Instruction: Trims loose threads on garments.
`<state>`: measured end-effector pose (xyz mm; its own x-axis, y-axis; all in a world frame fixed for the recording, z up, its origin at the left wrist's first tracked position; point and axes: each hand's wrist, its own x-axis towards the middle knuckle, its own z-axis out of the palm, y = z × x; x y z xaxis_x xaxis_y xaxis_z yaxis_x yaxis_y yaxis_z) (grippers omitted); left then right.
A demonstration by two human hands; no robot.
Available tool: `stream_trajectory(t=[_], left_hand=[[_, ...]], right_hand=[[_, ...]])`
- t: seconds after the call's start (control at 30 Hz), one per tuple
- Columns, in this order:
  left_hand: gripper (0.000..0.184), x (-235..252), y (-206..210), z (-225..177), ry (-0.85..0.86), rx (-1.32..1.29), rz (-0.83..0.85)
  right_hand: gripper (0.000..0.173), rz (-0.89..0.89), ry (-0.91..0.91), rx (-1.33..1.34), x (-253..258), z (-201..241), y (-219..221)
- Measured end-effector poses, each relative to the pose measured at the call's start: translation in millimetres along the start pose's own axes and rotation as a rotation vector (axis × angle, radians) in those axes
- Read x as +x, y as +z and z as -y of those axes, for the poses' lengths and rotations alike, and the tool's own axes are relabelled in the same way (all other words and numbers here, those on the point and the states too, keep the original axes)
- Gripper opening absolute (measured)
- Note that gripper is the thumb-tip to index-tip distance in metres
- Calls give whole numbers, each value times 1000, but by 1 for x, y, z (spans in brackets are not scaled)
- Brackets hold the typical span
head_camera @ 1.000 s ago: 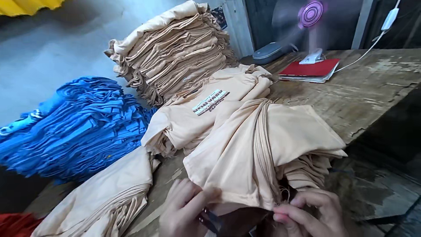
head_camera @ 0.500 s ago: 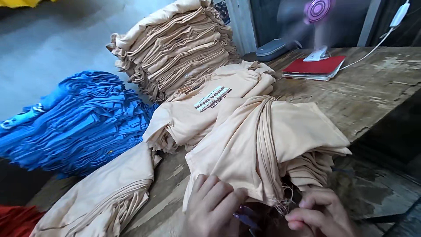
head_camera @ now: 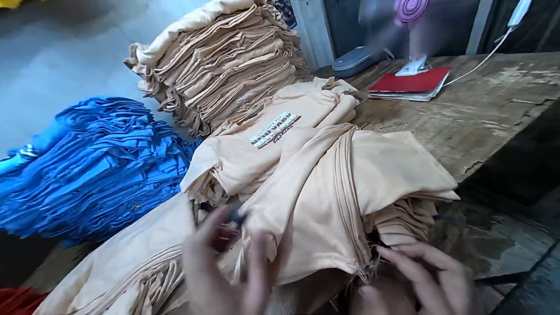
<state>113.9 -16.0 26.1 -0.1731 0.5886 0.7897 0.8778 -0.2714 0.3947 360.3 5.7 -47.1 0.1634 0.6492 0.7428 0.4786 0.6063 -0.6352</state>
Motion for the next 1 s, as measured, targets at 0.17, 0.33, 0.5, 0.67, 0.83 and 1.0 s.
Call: stream_trajectory(t=[0.17,0.33,0.5,0.67,0.83,1.0], left_hand=[[23,-40,29,-48,286,68,185],[20,-44,42,-58,377,182,118],[14,-41,42,-57,350,161,137],[24,-40,32,-32,253,64,251],[12,-33,30,-12,204,-81,317],[13,-34,35,4,276,-17,287]], right_hand=[[7,-21,-27,-29,-7,3,10],[6,-83,-69,7,-12,1,5],[7,-91,-85,-13,-15,-3,4],[23,-99,-35,10,-17,-20,-1],[34,-46,-182,-11,-17,4,8],[28,67,-195,26,-3,-4,29]])
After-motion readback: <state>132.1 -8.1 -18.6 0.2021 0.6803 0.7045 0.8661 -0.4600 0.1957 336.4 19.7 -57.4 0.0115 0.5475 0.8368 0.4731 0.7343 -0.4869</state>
